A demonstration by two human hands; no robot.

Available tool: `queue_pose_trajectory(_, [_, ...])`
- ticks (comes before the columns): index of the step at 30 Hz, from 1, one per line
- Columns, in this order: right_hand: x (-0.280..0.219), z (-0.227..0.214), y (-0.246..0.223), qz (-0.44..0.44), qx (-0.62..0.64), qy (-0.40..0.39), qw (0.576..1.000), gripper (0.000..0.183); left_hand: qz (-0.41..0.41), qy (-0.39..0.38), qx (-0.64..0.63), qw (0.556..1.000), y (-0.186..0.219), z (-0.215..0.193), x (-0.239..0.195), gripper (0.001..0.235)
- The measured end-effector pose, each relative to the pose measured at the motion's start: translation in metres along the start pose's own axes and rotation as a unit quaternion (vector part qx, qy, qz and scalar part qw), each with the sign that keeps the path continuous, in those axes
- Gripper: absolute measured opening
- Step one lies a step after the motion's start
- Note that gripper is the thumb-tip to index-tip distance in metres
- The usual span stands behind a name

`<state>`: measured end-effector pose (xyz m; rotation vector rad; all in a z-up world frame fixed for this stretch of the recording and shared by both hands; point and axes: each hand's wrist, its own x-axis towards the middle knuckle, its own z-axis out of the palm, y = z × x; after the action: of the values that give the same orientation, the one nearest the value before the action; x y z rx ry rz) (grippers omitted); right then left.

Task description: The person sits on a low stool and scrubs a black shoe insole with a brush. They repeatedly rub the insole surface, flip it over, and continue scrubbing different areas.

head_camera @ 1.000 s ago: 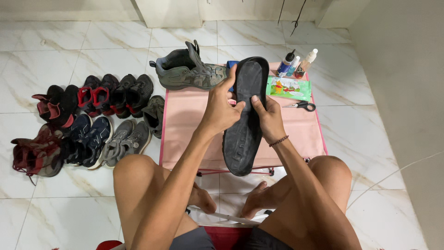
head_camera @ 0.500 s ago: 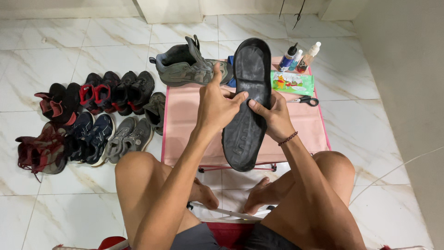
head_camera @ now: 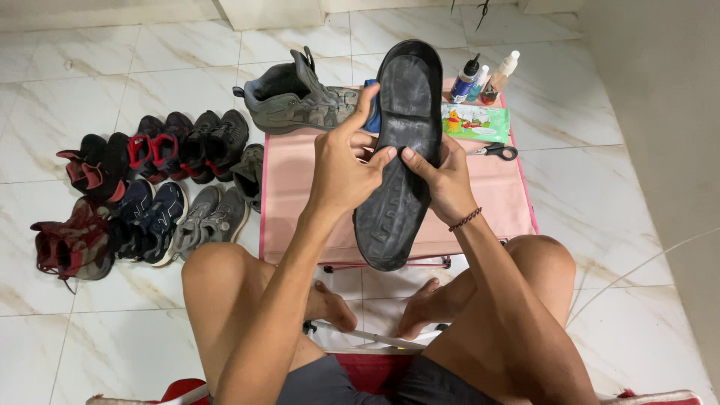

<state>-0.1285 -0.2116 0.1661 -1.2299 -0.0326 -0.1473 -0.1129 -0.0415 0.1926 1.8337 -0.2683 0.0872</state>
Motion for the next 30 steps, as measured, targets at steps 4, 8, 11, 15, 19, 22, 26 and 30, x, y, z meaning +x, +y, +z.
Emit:
queue_pose_trajectory(4, [0.003,-0.006,0.006,-0.003,0.002,-0.001,1.000,0.025,-0.014,-0.012,0.009,1.000,0.007,-0.009,-0.005,0.095])
queue_pose_trajectory(8, [0.003,-0.009,0.012,-0.004,-0.011,-0.015,1.000,0.024,-0.053,-0.027,-0.010,0.998,-0.005,-0.011,-0.009,0.101])
queue_pose_trajectory(11, [0.004,-0.008,0.015,-0.005,-0.014,-0.021,1.000,0.023,-0.052,-0.022,-0.012,0.998,-0.006,-0.009,-0.011,0.105])
queue_pose_trajectory(15, [0.005,-0.009,0.012,-0.008,-0.010,-0.008,1.000,0.023,-0.054,-0.025,-0.018,0.998,0.001,-0.006,-0.014,0.104])
queue_pose_trajectory(19, [0.003,-0.012,0.013,-0.010,0.012,-0.003,1.000,0.022,-0.058,-0.056,-0.017,0.997,0.001,-0.009,-0.021,0.112])
queue_pose_trajectory(22, [0.003,-0.007,0.008,-0.008,0.008,0.002,1.000,0.021,-0.090,-0.099,-0.028,0.991,-0.006,-0.007,-0.021,0.127])
queue_pose_trajectory(26, [0.001,-0.004,0.002,-0.010,0.012,0.007,1.000,0.023,-0.056,-0.103,-0.005,0.993,0.003,-0.009,-0.024,0.123])
queue_pose_trajectory(30, [0.006,-0.012,0.007,-0.014,0.004,0.016,1.000,0.019,-0.006,-0.112,-0.028,0.993,0.023,-0.007,-0.039,0.134])
